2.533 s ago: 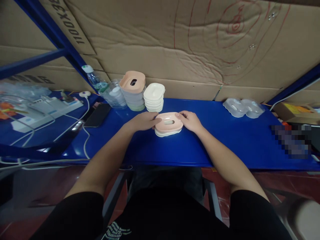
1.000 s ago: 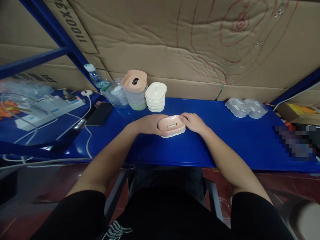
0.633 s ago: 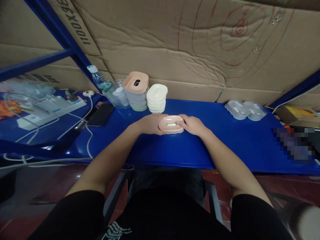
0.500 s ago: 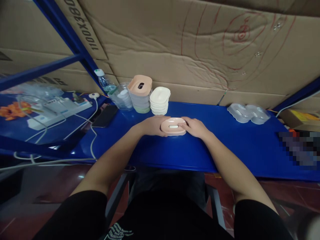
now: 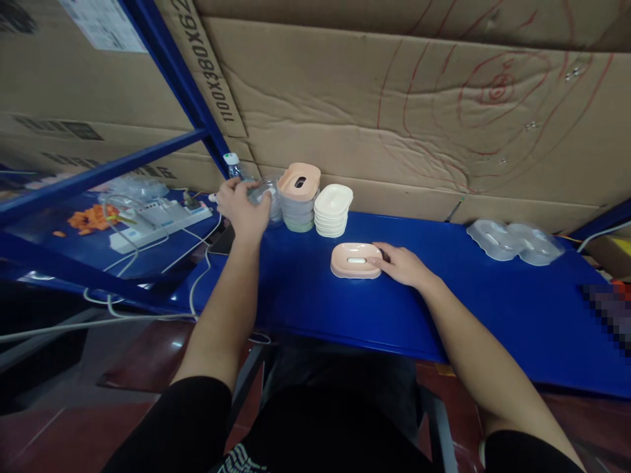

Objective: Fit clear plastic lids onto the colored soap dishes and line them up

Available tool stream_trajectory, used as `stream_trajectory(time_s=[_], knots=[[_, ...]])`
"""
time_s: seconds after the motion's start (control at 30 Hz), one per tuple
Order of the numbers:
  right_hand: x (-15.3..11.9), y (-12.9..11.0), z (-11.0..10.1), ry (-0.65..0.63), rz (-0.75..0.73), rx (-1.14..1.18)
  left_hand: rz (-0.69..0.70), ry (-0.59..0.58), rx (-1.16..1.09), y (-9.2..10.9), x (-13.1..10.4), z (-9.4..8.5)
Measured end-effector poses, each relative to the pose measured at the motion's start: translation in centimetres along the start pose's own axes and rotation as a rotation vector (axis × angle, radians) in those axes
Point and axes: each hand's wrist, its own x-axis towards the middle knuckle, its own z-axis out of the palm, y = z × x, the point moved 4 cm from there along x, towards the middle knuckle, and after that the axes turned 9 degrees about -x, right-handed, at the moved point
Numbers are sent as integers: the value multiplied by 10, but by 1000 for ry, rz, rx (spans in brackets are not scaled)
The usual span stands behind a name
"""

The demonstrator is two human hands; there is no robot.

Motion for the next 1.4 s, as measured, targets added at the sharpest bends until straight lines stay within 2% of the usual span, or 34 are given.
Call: stream_trajectory(time_s=[0.1, 0.2, 0.57, 0.73, 0.97, 1.13, 1.27, 1.33, 1.4], knots=[[-1, 0, 0, 3, -18, 9, -165, -101, 22, -21, 2, 6], [-1, -1, -1, 9, -21, 17, -216, -165, 10, -27, -1, 14], [-3, -3, -3, 3, -20, 26, -193, -91, -105, -25, 3, 13], [-2, -2, -2, 6, -22, 30, -241, -82, -152, -28, 3, 15], [-2, -2, -2, 10, -30, 41, -254, -13, -342, -35, 5, 21], [-2, -1, -2, 13, -40, 48, -201, 29, -362, -30, 5, 17], [-2, 0, -1, 4, -31, 44, -78, 138, -464, -16, 4, 8], [-2, 0, -1, 12, -27, 45, -80, 181, -555, -6, 2, 6], [-2, 0, -3, 42, -24, 55, -126, 161, -674, 7, -1, 6]])
